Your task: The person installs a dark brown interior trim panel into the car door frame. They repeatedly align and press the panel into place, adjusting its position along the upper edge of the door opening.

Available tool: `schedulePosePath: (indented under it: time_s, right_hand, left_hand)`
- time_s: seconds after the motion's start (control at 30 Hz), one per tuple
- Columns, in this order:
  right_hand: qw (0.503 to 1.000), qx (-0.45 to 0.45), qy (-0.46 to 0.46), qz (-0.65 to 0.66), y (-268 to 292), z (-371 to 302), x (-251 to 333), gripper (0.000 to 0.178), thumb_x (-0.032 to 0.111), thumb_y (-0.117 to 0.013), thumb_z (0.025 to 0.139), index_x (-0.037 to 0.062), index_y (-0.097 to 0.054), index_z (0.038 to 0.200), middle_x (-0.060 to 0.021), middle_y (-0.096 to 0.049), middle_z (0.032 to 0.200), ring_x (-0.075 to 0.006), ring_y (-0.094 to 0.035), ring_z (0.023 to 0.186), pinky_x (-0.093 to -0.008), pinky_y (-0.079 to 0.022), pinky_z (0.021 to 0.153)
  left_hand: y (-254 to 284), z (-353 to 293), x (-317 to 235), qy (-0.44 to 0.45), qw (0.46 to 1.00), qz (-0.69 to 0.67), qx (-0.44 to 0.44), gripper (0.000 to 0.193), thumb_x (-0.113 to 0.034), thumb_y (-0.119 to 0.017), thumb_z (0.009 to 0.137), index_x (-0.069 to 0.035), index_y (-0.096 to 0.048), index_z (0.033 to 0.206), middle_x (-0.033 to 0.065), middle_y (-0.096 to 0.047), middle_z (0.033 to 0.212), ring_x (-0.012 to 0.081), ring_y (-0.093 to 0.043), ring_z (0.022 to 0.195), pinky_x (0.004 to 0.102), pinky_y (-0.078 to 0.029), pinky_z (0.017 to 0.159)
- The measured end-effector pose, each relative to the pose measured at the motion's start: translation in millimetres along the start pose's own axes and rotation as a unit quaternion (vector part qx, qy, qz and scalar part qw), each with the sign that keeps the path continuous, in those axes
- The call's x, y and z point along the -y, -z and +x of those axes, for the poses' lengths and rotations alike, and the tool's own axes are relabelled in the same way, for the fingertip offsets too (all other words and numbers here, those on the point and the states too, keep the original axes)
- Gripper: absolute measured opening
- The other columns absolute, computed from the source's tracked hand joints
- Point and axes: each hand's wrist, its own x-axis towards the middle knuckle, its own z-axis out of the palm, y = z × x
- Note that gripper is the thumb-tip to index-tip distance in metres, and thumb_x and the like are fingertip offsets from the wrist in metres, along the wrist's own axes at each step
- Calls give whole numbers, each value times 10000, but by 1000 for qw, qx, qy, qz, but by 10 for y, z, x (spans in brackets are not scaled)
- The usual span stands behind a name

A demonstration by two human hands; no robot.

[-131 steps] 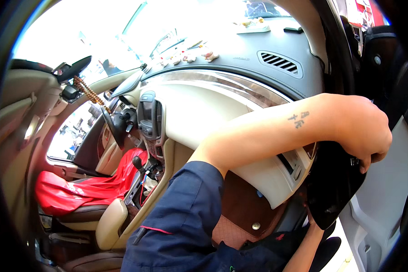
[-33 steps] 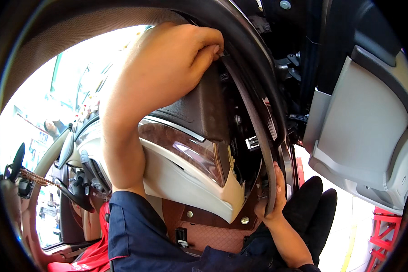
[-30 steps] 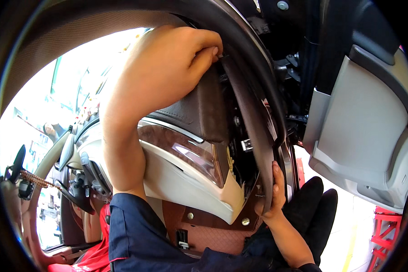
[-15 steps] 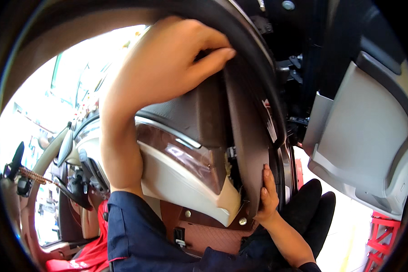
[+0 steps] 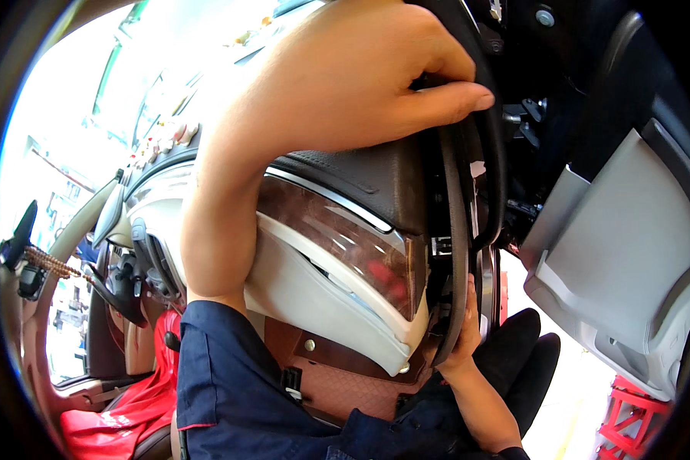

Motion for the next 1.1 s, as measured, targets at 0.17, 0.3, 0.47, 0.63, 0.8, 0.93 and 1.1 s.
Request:
schedulePosePath:
  time_s: [0.17, 0.3, 0.47, 0.63, 0.8, 0.93, 1.1]
  right_hand:
    - [999, 31, -32, 11, 16, -30, -6, 818, 95, -757, 884, 140, -342, 1588, -313, -395, 1562, -517, -432, 1412, -598, -354, 1148]
    - [999, 22, -18, 26, 15, 1, -14, 820, 103, -754, 892, 150, -327, 1592, -315, -394, 1561, -520, -427, 1414, -603, -348, 1150]
    - [999, 22, 17, 19, 3, -46, -101, 839, 107, -766, 883, 155, -323, 1593, -314, -383, 1569, -515, -415, 1425, -599, -344, 1149]
    - [998, 68, 5, -12, 83, -18, -70, 919, 96, -787, 839, 158, -293, 1611, -305, -361, 1586, -517, -397, 1437, -602, -348, 1138]
    - [984, 170, -7, -47, 290, 0, -51, 1075, 18, -772, 737, 155, -201, 1638, -307, -259, 1635, -531, -385, 1437, -615, -350, 1128]
    - [957, 282, -69, -4, 480, 281, 131, 1196, 125, -772, 685, 119, -72, 1656, -341, -140, 1653, -572, -276, 1471, -644, -292, 1156]
    - [962, 264, -68, 19, 447, 351, 192, 1197, 496, -802, 805, 76, -60, 1646, -393, -114, 1627, -585, -195, 1491, -621, -224, 1199]
  left_hand:
    - [60, -3, -4, -27, 999, -46, 9, 383, -269, -642, 981, -5, -625, 705, 183, -549, 613, 375, -561, 563, 437, -429, 525]
    - [98, 20, -76, -21, 995, -91, 35, 398, -318, -645, 990, 3, -679, 757, 202, -565, 623, 382, -574, 578, 437, -442, 541]
    - [-253, -275, 133, 7, 1000, -10, 20, 493, -440, -628, 986, -6, -755, 792, 173, -639, 638, 341, -627, 607, 399, -490, 581]
    - [-365, -318, 128, 34, 998, -23, 40, 600, -543, -584, 988, -13, -763, 770, 159, -640, 628, 332, -629, 623, 403, -506, 612]
    - [-243, -314, 16, 103, 991, -1, 86, 587, -433, -551, 1039, 24, -666, 689, 192, -534, 568, 372, -522, 520, 423, -428, 540]
    - [-372, -292, 41, 83, 995, 44, 19, 523, -374, -559, 1014, 13, -678, 683, 206, -552, 569, 398, -545, 533, 448, -439, 544]
    - [-293, -325, 55, 79, 992, -21, 94, 458, -353, -582, 990, -14, -690, 701, 187, -615, 648, 384, -600, 622, 451, -470, 593]
